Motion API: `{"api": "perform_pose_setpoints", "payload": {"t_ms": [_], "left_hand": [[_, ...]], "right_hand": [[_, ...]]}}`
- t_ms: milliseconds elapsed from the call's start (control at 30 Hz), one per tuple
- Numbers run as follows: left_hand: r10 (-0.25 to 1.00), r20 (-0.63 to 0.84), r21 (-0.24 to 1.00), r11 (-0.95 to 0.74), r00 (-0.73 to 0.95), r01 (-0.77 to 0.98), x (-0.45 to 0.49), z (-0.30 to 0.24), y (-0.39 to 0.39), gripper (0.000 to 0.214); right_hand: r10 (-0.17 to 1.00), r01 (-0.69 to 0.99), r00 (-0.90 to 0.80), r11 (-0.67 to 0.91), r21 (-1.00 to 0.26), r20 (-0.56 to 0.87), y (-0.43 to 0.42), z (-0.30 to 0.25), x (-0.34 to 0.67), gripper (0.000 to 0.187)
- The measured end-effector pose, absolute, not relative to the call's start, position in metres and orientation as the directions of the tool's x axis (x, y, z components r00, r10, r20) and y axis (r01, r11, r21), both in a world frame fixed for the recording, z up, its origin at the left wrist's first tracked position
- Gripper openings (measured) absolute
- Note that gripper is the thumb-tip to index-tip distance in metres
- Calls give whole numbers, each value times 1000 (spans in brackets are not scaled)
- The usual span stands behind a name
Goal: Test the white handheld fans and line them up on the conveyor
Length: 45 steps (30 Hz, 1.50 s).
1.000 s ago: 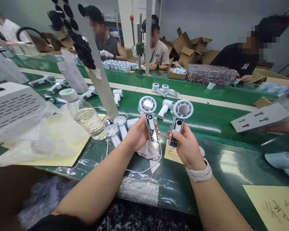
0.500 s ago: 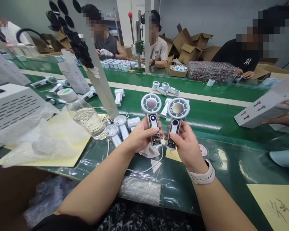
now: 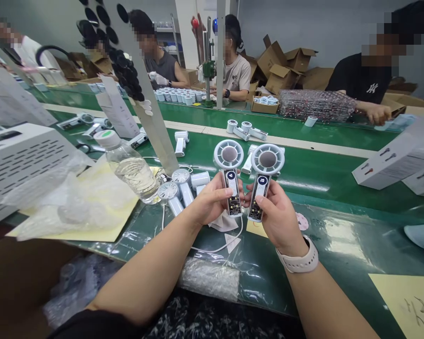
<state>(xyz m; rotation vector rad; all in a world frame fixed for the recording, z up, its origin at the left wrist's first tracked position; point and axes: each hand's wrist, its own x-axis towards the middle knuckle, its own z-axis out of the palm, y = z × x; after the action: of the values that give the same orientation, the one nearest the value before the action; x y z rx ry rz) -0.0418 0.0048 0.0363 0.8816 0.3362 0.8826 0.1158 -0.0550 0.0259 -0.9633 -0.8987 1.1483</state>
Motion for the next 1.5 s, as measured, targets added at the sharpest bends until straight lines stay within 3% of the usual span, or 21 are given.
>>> {"api": "perform_pose_setpoints", "payload": {"t_ms": [600,800,1000,1400,1500], "left_hand": [[883,27,872,208,469,-443,-38,39,6,43],[827,98,894,172,554,-415,-39,38,7,44],[856,45,939,140,515,-315,-36,33,9,40],[876,46,942,122,480,-314,-36,33,9,35],[878,19,968,104,478,-229,-37,30,11,34]], "right_hand": [[976,-384,217,89,-919,5,-53,29,115,31],[988,-388,150,92,-917,36,-53,29,117,30],[977,-371,208,123,-920,47,-51,26,118,23],[972,-418,234,76,-905,-26,-49,29,119,21],[969,-383,243,64,-922,-33,-48,27,121,16]]}}
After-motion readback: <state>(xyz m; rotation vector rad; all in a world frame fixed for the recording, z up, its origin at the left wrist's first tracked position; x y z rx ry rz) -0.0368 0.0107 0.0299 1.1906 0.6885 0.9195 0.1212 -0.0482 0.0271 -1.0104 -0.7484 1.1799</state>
